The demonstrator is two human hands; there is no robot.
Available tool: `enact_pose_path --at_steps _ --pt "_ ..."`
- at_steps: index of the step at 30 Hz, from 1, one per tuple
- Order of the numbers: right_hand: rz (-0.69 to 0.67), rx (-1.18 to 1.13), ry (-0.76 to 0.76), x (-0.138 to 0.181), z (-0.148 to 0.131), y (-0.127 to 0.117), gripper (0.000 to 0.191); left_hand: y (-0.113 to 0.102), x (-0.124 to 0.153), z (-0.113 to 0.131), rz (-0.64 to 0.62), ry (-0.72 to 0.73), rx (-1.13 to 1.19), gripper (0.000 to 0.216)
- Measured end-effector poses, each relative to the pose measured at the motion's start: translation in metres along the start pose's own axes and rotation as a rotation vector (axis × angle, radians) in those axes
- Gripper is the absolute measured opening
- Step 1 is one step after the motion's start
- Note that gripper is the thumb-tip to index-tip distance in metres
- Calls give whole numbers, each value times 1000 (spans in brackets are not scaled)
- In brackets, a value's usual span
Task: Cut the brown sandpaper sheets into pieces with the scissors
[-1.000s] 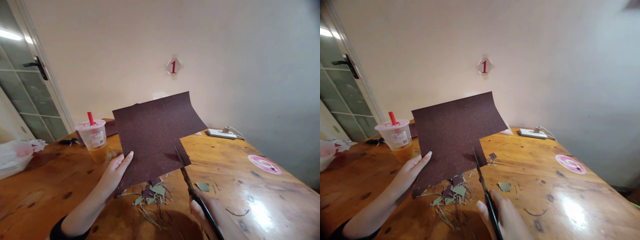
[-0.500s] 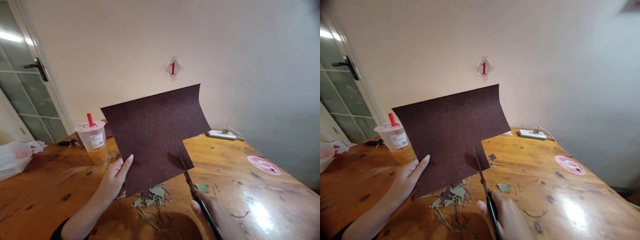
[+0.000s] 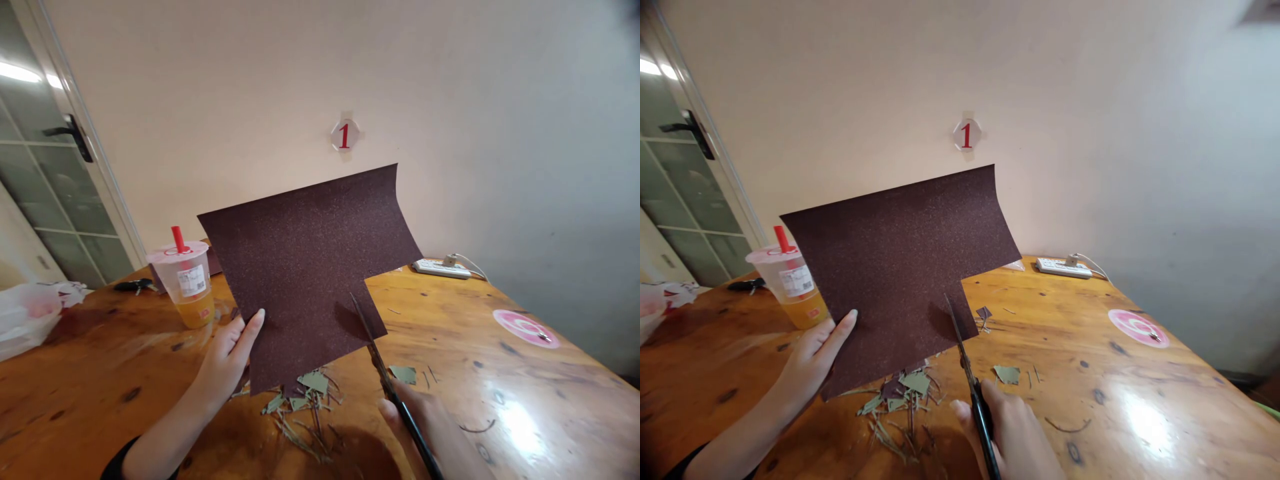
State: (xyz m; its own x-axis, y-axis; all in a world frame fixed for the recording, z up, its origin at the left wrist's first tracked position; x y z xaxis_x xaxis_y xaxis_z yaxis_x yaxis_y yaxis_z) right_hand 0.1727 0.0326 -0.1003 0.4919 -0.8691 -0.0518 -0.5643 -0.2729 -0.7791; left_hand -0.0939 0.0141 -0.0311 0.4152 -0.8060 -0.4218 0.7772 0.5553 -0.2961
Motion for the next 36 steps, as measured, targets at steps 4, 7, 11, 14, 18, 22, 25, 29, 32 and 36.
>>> enact_pose_path --at_steps 4,7,11,14,18,22,25,29,32,36 --pt "-6 -12 29 -1 -3 -1 47 0 0 -2 0 -13 6 39" --pt "-53 18 87 -1 -2 5 50 0 0 -2 -12 -18 12 40" --pt "-8 -9 68 -3 2 8 50 2 -1 -4 -26 -16 44 42" --pt "68 -4 30 -5 5 6 51 3 -2 -6 -45 -27 44 44" --pt "35 -12 34 -3 4 6 50 4 -3 -10 -77 -60 28 46" --pt "0 1 40 1 2 5 46 2 -3 -15 -86 -80 20 47" --pt "4 13 39 2 3 4 47 2 -2 -16 -91 -84 37 47" --pt "60 -55 18 1 -3 -3 53 6 -4 -13 -120 -51 50 49" --pt "75 -71 19 1 -7 -7 57 9 -5 -12 -133 -59 48 50" --pt "80 -41 51 -1 -2 -4 55 14 -3 -11 -167 -79 104 49"
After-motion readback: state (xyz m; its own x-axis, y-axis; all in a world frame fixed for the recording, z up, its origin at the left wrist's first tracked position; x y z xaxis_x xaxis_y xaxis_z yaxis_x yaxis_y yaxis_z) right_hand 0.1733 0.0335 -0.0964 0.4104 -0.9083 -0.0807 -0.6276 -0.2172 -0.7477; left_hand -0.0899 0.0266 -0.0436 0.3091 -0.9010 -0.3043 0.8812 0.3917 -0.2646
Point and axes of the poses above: each hand's wrist, its own x-axis away from the middle knuckle, its own y-axis out of the palm, z = x × y, the point moved 9 cm from there along -x, towards the middle knuckle, and after that the axes turned 9 degrees about x, right-handed, at the moved point
